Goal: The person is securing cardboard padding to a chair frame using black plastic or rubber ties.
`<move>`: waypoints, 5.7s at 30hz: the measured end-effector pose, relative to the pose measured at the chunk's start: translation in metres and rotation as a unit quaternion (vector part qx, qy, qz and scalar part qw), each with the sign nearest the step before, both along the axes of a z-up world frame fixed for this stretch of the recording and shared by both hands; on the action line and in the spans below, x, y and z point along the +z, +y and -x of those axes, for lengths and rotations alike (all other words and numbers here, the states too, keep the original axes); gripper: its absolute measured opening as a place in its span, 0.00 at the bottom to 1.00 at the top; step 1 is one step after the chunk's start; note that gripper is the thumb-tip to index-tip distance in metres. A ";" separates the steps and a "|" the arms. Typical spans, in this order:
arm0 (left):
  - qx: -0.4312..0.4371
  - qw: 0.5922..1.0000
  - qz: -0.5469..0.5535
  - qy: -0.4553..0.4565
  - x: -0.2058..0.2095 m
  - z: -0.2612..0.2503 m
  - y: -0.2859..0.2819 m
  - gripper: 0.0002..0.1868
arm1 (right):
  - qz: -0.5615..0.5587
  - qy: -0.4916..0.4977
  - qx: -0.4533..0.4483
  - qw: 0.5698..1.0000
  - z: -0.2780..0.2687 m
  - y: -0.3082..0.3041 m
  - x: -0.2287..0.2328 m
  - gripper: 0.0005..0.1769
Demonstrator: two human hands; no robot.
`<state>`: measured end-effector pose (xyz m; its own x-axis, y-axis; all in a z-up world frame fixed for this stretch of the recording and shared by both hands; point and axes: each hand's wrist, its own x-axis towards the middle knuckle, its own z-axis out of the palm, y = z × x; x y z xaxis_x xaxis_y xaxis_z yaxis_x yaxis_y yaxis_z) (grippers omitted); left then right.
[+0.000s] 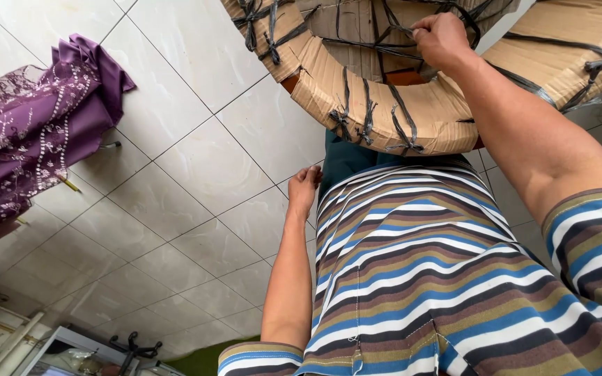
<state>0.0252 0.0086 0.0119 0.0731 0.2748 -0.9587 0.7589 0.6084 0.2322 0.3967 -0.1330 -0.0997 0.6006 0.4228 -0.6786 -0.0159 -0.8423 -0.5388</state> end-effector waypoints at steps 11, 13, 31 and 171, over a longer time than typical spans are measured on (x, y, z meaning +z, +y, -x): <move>-0.048 0.999 -0.004 0.015 -0.001 0.006 -0.007 0.21 | -0.043 -0.032 0.046 0.998 0.016 0.048 0.012 0.15; -0.016 0.999 0.004 0.038 -0.003 0.024 -0.012 0.18 | -0.061 -0.052 0.084 0.993 0.026 0.056 -0.007 0.16; 0.029 0.990 -0.137 -0.028 -0.151 -0.003 -0.022 0.18 | 0.033 0.004 0.495 0.868 0.064 0.160 -0.044 0.21; -0.041 0.860 -0.372 -0.346 0.063 -0.139 0.079 0.15 | -0.191 -0.206 0.300 0.912 0.104 0.129 0.201 0.16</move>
<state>0.1646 0.0872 0.0752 0.6045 0.7602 -0.2382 0.3152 0.0464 0.9479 0.2924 -0.0036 0.1017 0.3534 0.9174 -0.1829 0.6565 -0.3825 -0.6502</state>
